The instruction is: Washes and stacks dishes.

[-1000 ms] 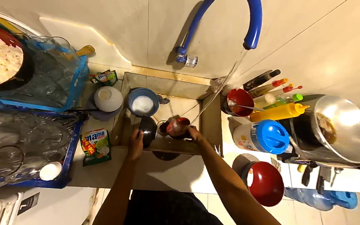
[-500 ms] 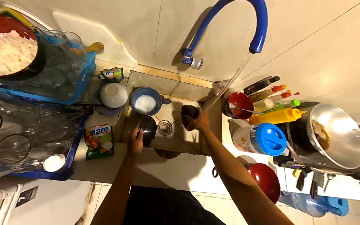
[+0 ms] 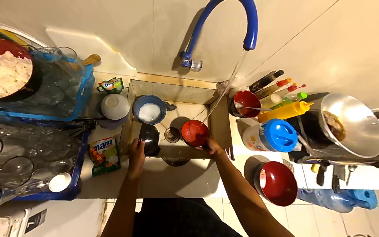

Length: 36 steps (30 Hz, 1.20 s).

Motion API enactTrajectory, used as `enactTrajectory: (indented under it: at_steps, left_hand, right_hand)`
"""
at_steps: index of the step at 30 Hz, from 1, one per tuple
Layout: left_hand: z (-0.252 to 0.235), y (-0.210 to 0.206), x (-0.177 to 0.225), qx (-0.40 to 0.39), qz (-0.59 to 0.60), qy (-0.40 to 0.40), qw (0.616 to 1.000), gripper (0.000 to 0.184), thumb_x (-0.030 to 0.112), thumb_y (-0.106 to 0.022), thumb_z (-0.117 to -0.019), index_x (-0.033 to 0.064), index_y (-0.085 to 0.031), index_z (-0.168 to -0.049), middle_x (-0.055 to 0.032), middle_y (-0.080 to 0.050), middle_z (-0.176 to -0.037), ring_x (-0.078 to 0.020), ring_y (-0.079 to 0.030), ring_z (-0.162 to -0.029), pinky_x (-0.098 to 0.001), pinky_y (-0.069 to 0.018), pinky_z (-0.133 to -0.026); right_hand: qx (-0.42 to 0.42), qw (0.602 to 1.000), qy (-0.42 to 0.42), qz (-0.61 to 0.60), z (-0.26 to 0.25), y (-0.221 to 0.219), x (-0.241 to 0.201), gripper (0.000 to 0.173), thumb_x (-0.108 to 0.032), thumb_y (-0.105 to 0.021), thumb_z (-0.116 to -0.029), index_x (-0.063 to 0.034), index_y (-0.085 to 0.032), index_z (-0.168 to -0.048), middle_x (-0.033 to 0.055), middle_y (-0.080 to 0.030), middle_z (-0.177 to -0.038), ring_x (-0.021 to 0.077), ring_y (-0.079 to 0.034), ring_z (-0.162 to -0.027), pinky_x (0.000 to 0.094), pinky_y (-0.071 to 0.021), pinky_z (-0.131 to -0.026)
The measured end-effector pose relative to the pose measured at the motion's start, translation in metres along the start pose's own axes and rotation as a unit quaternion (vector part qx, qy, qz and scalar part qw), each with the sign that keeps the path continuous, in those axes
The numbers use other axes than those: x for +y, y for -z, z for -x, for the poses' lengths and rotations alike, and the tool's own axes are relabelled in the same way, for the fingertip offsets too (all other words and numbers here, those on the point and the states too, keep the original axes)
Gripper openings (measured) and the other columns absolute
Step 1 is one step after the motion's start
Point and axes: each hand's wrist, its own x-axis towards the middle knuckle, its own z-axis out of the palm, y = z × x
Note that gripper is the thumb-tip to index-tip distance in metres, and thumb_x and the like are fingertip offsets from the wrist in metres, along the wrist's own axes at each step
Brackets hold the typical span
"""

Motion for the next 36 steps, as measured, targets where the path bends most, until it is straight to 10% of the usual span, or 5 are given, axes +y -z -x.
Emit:
enactTrajectory:
  at_steps: [9, 17, 26, 36]
  left_hand:
    - [-0.001, -0.001, 0.000, -0.002, 0.007, -0.018, 1.000, 0.031, 0.013, -0.045, -0.1085, -0.0075, -0.060, -0.126, -0.0224, -0.064, -0.120, -0.0228, -0.063, -0.112, -0.0408, -0.0508, -0.099]
    - [-0.008, -0.005, -0.002, -0.004, 0.008, -0.023, 1.000, 0.030, 0.014, -0.046, -0.1080, -0.0070, -0.061, -0.124, -0.0215, -0.064, -0.117, -0.0233, -0.063, -0.109, -0.0418, -0.0516, -0.097]
    - [-0.002, -0.001, 0.018, -0.001, 0.020, -0.024, 1.000, 0.030, 0.015, -0.045, -0.1084, -0.0066, -0.060, -0.122, -0.0203, -0.063, -0.118, -0.0227, -0.061, -0.111, -0.0416, -0.0501, -0.098]
    - [-0.007, 0.016, 0.005, 0.024, 0.028, -0.024, 0.999, 0.031, 0.015, -0.047, -0.1079, -0.0068, -0.060, -0.126, -0.0195, -0.064, -0.120, -0.0184, -0.061, -0.112, -0.0368, -0.0495, -0.099]
  right_hand:
    - [0.017, 0.999, 0.032, -0.031, 0.019, -0.002, -0.002, 0.046, -0.016, -0.033, -0.1119, -0.0110, -0.024, -0.157, 0.0205, -0.060, -0.126, 0.0300, -0.068, -0.101, 0.0453, -0.0600, -0.079]
    - [0.037, 0.992, -0.103, -0.065, 0.022, -0.035, -0.042, 0.060, -0.043, -0.052, -0.1042, -0.0142, -0.035, -0.153, 0.0223, -0.045, -0.149, 0.0387, -0.057, -0.124, 0.0493, -0.0567, -0.092]
    - [0.059, 0.959, -0.065, -0.270, 0.012, -0.059, -0.054, 0.069, -0.056, -0.048, -0.1028, -0.0190, -0.028, -0.157, 0.0198, -0.036, -0.157, 0.0394, -0.050, -0.135, 0.0521, -0.0526, -0.100]
    - [0.070, 0.981, 0.001, -0.181, 0.023, -0.044, -0.007, 0.044, -0.016, -0.040, -0.1065, -0.0065, -0.033, -0.149, 0.0243, -0.053, -0.131, 0.0343, -0.066, -0.101, 0.0458, -0.0604, -0.078]
